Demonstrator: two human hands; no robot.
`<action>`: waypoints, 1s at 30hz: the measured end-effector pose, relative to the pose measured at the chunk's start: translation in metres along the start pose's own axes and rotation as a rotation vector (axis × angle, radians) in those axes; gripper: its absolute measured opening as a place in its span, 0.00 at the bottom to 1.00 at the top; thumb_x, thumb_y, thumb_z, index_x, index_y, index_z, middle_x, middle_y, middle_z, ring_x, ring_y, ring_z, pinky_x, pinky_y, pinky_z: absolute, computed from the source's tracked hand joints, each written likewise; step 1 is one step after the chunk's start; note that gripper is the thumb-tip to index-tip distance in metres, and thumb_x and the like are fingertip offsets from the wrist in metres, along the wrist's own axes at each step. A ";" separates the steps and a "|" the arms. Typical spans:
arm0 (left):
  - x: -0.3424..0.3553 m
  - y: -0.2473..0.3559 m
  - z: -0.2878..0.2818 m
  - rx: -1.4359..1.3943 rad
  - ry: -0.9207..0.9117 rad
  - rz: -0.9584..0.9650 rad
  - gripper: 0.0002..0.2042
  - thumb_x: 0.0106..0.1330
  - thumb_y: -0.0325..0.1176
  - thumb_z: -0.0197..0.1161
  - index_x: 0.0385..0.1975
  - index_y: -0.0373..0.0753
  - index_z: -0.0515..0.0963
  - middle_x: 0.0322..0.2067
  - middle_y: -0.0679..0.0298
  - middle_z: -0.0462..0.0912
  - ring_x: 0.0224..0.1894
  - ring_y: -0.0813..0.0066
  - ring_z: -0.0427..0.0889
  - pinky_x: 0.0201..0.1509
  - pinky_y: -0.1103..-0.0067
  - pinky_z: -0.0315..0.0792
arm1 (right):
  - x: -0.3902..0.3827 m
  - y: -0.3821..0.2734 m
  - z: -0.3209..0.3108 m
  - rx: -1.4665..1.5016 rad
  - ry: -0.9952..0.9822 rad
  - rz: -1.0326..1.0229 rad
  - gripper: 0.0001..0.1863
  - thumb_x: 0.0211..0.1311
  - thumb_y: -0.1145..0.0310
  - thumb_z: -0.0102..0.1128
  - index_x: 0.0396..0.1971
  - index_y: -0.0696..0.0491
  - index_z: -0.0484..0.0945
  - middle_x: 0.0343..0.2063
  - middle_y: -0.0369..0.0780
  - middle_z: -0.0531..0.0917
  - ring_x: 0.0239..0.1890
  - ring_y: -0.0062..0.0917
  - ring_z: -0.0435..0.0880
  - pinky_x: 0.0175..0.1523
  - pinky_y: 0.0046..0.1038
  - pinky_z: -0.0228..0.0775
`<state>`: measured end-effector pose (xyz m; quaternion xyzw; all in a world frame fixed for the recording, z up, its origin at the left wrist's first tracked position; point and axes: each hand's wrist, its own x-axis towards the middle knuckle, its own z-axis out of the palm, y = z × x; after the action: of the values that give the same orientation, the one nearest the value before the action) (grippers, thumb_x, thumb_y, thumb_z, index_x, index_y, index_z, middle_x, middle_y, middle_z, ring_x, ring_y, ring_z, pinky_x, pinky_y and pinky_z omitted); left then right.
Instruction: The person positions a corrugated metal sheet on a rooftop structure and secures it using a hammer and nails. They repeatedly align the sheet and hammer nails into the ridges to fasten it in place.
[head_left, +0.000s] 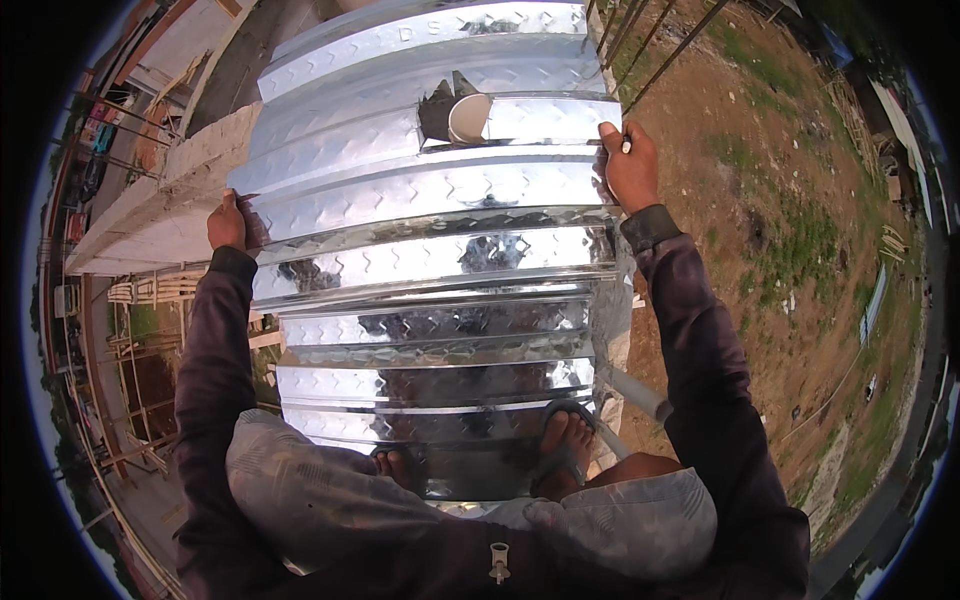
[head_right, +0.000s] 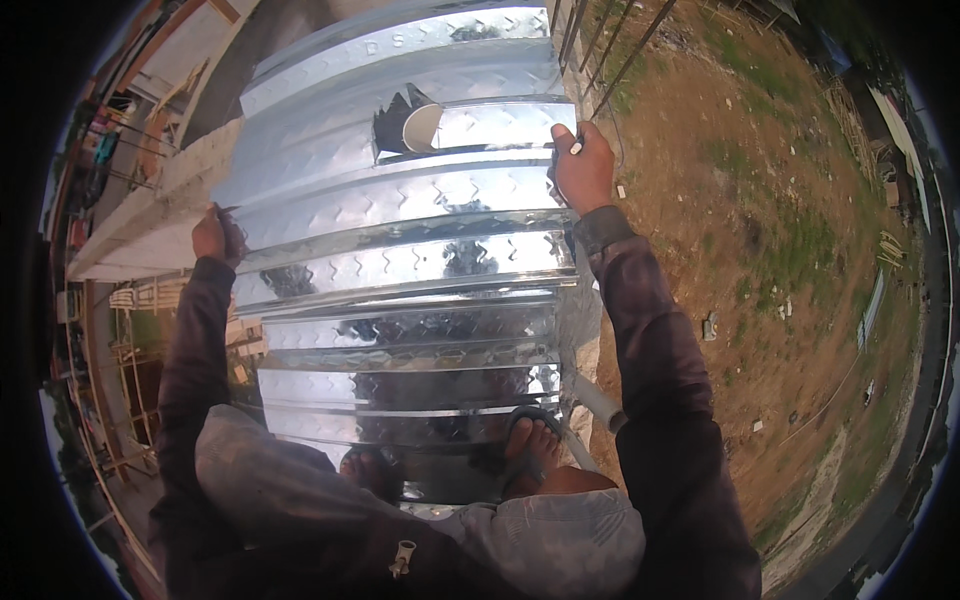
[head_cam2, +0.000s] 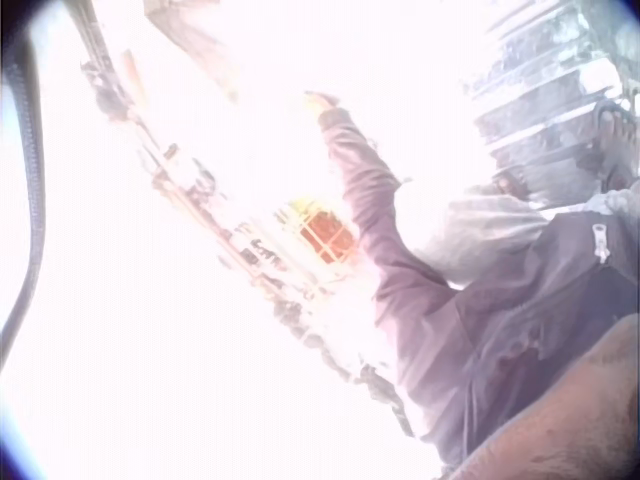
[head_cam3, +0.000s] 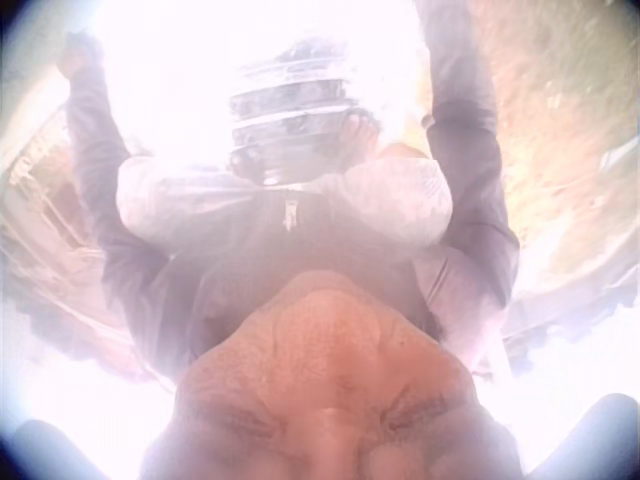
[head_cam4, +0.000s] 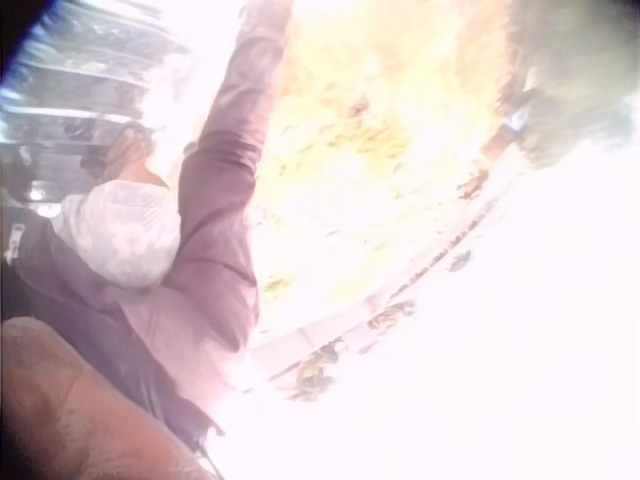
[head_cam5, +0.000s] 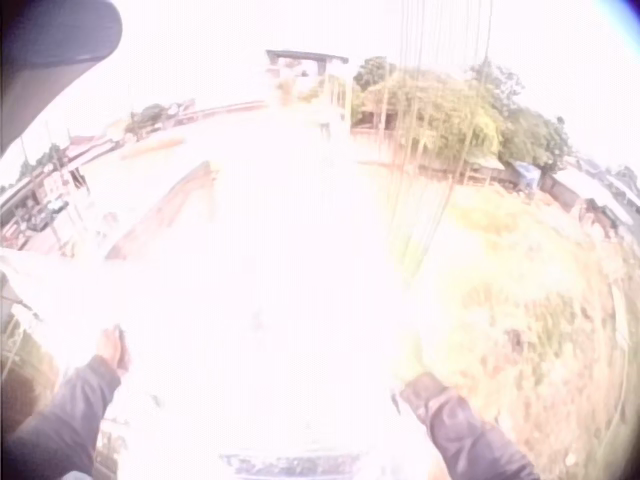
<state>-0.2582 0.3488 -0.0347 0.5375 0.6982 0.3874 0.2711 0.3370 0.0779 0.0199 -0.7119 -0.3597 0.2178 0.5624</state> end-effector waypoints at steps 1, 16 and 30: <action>-0.001 0.001 -0.001 -0.004 -0.002 -0.001 0.23 0.74 0.48 0.48 0.29 0.32 0.78 0.13 0.63 0.69 0.12 0.69 0.71 0.15 0.71 0.68 | 0.000 0.000 0.001 -0.007 0.003 -0.020 0.14 0.68 0.63 0.60 0.31 0.60 0.74 0.16 0.36 0.74 0.15 0.19 0.74 0.18 0.27 0.63; -0.018 0.022 0.001 -0.017 -0.076 -0.072 0.23 0.74 0.48 0.49 0.27 0.33 0.76 0.16 0.60 0.72 0.15 0.66 0.72 0.21 0.69 0.69 | -0.002 0.003 0.002 0.026 -0.027 -0.057 0.15 0.69 0.62 0.58 0.27 0.56 0.69 0.13 0.33 0.70 0.11 0.16 0.68 0.14 0.24 0.59; -0.023 0.031 -0.005 0.169 -0.148 -0.088 0.26 0.72 0.51 0.51 0.31 0.31 0.82 0.28 0.51 0.84 0.31 0.58 0.83 0.39 0.66 0.72 | -0.001 0.003 -0.002 -0.106 -0.004 -0.141 0.15 0.69 0.62 0.59 0.28 0.58 0.72 0.13 0.35 0.72 0.11 0.18 0.71 0.17 0.26 0.62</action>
<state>-0.2389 0.3291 -0.0068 0.5545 0.7293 0.2740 0.2925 0.3387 0.0754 0.0176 -0.7133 -0.4211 0.1597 0.5370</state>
